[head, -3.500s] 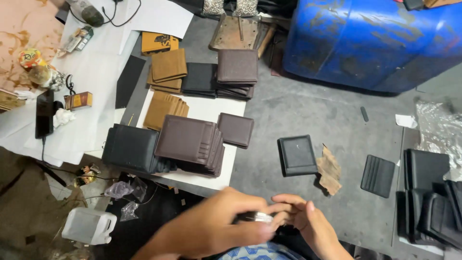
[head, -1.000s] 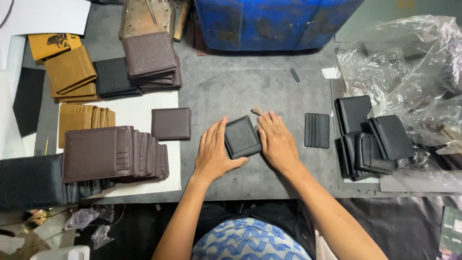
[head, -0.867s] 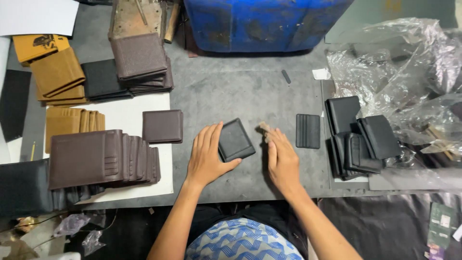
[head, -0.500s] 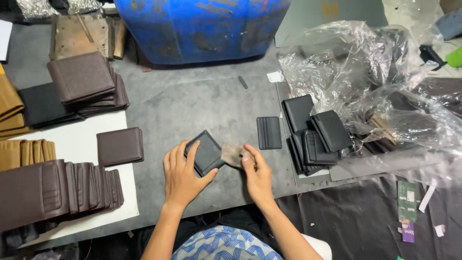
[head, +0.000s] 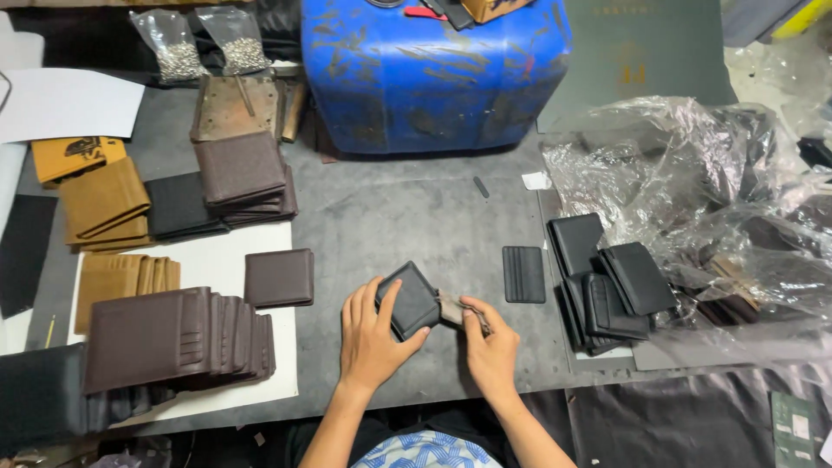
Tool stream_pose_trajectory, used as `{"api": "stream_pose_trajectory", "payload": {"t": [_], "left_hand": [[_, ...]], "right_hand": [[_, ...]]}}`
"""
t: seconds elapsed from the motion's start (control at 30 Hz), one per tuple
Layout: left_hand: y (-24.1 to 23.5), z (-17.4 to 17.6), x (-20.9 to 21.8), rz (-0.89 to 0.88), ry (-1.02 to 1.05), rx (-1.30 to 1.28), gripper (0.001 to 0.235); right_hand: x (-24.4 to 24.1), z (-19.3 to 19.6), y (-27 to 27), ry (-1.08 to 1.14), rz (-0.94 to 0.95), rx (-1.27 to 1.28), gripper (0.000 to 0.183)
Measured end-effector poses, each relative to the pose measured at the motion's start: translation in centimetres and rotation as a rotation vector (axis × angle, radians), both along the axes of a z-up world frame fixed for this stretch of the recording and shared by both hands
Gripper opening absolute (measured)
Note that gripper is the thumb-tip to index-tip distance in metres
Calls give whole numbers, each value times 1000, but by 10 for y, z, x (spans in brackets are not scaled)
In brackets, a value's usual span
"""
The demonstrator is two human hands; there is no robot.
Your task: Cleaning and inspecting leather wallets using a cloth and stacking them
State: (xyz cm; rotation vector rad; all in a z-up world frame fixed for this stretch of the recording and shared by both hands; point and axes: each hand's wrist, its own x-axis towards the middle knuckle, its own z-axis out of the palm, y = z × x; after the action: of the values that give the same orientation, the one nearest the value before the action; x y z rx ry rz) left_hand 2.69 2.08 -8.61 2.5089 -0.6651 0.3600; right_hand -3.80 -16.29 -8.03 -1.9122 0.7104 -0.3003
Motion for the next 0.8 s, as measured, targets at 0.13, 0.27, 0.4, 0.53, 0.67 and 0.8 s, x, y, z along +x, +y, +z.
{"api": "stream_pose_trajectory", "payload": {"t": [0.13,0.27,0.4,0.53,0.67,0.8], "left_hand": [[2,0,1,104,-17,-23,80],[8,-1,3,127,-9,-101,82],[13,0,7,105,40,-140,86],[18,0,8,128,77,-126,90],[32,1,6,13,140,-22,76],[35,-1,7,-9,249,-109,80]], "right_hand": [[-4,7,0,-7,-23,63,25],[-2,15,5,59,-88,134,26],[8,21,23,90,-122,-3,32],[16,7,56,-32,195,-217,41],[24,-9,65,9,830,-734,64],[41,-7,67,83,860,-943,70]]}}
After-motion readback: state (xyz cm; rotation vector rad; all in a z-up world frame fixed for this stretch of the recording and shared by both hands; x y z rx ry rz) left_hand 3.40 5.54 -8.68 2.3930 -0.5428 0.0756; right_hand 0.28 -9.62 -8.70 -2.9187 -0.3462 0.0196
